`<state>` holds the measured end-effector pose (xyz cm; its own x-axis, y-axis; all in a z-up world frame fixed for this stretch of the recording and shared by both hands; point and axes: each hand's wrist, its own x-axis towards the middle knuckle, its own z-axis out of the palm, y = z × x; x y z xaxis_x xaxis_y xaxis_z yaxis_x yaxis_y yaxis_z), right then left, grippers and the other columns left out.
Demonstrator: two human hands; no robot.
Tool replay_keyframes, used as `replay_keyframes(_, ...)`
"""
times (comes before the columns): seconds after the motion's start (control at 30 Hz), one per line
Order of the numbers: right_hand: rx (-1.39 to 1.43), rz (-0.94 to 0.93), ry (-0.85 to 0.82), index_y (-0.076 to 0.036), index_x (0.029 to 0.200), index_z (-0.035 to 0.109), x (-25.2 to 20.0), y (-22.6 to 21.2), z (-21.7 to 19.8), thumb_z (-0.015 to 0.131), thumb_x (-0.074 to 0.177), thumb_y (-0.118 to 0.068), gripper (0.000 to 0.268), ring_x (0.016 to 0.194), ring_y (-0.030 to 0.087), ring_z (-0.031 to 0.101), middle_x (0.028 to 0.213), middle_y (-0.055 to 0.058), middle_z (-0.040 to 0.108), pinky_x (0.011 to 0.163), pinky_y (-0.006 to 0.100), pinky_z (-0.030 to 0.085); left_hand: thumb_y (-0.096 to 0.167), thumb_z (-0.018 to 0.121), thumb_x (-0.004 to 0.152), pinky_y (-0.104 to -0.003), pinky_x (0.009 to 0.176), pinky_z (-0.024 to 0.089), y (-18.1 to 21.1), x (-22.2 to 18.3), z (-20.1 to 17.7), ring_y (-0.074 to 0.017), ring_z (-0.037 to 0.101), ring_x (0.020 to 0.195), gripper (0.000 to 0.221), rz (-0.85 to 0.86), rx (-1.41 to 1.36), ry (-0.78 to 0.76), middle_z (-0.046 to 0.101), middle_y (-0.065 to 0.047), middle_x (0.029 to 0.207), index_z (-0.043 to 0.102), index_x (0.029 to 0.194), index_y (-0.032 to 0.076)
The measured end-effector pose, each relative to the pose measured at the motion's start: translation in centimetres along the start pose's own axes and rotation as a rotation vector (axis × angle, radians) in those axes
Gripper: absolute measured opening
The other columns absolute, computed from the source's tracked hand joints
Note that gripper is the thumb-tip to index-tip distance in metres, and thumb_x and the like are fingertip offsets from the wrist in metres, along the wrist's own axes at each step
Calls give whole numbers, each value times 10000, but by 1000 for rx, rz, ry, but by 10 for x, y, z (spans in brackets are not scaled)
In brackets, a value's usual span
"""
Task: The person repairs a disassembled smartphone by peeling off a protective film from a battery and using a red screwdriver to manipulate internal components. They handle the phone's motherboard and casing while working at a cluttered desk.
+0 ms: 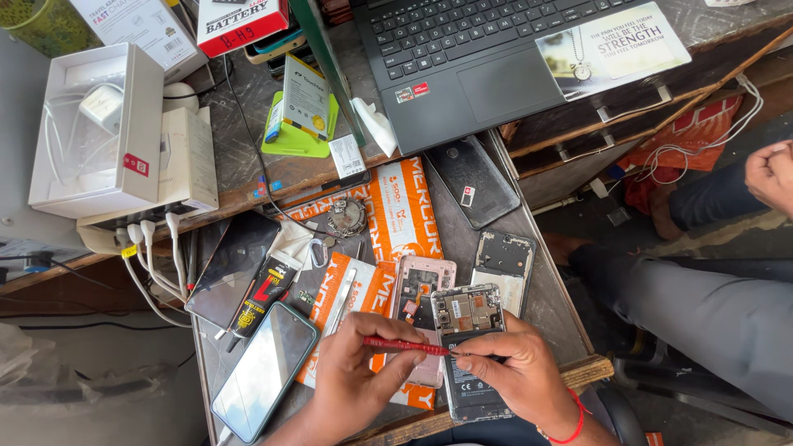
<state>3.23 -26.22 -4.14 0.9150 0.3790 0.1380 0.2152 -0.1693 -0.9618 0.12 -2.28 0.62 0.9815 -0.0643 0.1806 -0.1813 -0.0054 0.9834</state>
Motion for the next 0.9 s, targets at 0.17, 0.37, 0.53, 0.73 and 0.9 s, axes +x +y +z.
replay_keyframes(0.17,60,30,18,-61,940,836,-1,1,0,840,797,-118,155,870,181,735,964,88,751,738,297,567,-31,846,844,-306,775,652,7,-2,2,-224,815,935,363,256,292,15,783,-151,987,524,1002,30)
replay_keyframes(0.37,94,96,12,-63,919,846,-4,8,-1,854,780,-128,153,827,159,732,939,81,737,697,283,569,38,891,833,-307,717,646,11,2,3,-237,810,840,413,447,345,-21,777,-147,948,523,1019,41)
replay_keyframes(0.53,111,50,1,-53,930,836,-2,3,-1,868,771,-111,172,877,181,741,973,90,746,741,298,572,52,904,810,-301,701,651,-1,-3,5,-223,817,829,443,362,317,51,777,-154,903,501,993,45)
replay_keyframes(0.73,34,6,-27,-44,1001,802,6,-13,-4,878,715,-90,299,951,223,753,1020,101,760,822,338,567,-1,856,869,-355,774,665,0,-2,12,-275,798,898,395,223,69,108,768,-199,955,500,1041,23)
replay_keyframes(0.9,46,41,-98,-68,1052,789,11,-22,-1,817,760,-65,293,954,235,770,1032,103,764,821,349,585,100,899,817,-288,640,594,41,22,17,-223,781,754,395,406,624,54,762,-109,898,556,1005,46)
